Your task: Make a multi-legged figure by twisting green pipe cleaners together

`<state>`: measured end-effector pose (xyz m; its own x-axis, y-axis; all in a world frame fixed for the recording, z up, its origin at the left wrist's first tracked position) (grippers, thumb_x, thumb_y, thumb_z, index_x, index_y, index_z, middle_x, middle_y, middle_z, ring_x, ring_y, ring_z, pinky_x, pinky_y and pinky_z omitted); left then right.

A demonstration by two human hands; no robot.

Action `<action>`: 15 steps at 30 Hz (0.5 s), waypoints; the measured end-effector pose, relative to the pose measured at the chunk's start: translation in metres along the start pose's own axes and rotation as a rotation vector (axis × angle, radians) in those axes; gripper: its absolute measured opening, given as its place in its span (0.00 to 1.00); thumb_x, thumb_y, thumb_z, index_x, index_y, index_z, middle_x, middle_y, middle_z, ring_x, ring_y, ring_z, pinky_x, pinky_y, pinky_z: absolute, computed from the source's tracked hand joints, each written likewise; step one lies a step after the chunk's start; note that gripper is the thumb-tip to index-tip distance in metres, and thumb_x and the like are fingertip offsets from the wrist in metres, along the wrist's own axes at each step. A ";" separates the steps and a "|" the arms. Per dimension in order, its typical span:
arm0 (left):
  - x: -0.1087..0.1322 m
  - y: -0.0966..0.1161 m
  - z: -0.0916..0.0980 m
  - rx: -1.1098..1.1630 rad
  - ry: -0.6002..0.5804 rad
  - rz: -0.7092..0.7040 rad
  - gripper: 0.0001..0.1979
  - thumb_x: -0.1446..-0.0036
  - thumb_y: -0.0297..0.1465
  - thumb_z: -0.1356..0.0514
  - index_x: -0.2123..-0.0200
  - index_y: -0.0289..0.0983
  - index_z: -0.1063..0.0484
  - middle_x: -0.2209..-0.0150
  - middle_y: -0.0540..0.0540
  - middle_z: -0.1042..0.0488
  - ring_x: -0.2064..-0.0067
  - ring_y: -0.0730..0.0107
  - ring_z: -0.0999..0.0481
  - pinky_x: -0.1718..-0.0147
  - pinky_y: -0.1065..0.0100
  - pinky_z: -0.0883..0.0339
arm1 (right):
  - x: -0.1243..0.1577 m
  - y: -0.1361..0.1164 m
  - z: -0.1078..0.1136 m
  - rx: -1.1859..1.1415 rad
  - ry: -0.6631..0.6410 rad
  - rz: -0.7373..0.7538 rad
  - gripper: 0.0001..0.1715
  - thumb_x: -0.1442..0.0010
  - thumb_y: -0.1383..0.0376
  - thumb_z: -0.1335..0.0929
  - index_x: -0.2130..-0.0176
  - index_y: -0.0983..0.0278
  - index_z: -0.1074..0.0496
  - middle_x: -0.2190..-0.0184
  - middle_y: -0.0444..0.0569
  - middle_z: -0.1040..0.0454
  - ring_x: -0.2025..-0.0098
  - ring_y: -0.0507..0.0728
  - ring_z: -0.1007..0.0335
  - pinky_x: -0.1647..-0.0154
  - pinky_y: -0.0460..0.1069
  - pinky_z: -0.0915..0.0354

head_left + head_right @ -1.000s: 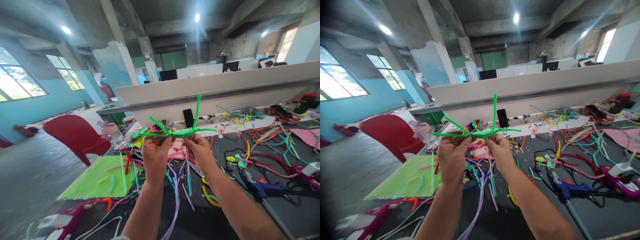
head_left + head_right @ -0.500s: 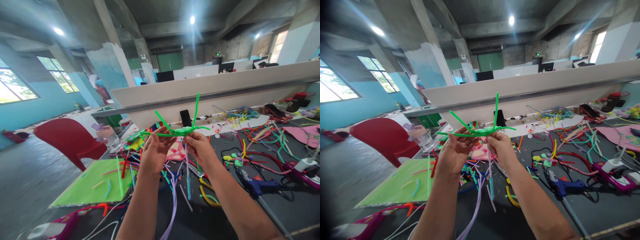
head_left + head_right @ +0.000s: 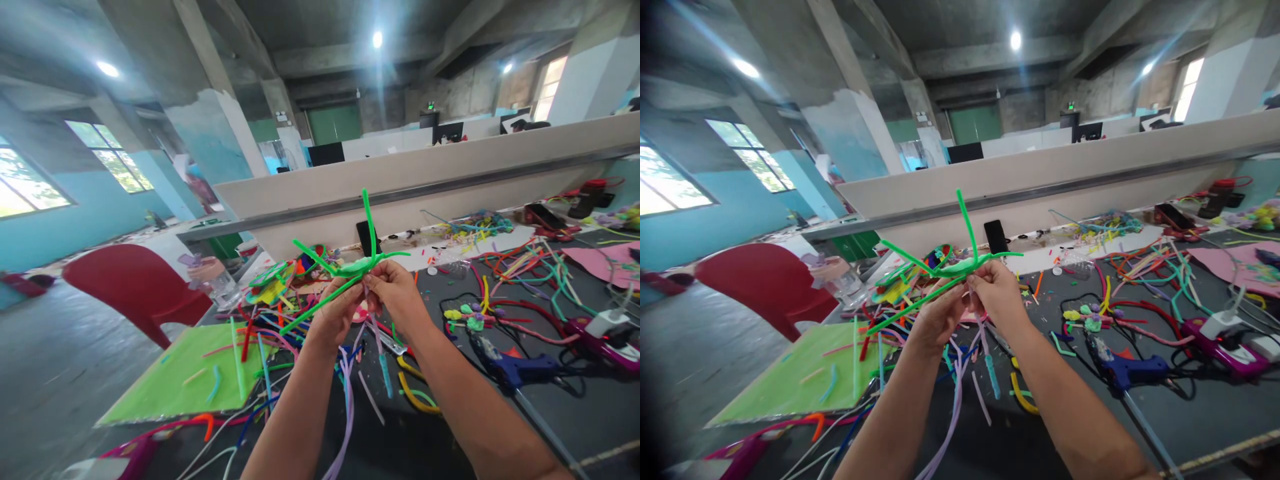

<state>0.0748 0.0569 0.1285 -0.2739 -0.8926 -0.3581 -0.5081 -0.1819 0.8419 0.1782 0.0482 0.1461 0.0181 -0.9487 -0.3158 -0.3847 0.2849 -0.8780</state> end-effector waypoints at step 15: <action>0.003 0.005 0.003 0.116 0.100 0.128 0.11 0.54 0.31 0.31 0.66 0.33 0.23 0.73 0.48 0.27 0.72 0.74 0.27 0.69 0.71 0.30 | 0.021 -0.065 0.036 0.723 0.277 0.453 0.08 0.43 0.62 0.34 0.62 0.63 0.29 0.68 0.48 0.23 0.70 0.54 0.28 0.69 0.49 0.34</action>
<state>0.0686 0.0546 0.1304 -0.2629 -0.9429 -0.2044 -0.5663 -0.0207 0.8239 0.2367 0.0148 0.1834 -0.2533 -0.6969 -0.6710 0.3761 0.5681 -0.7320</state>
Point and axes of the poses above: each hand's wrist, its own x-axis away from the middle knuckle, its own z-axis out of the back of the hand, y = z × x, the point moved 4 cm from there along -x, towards the middle knuckle
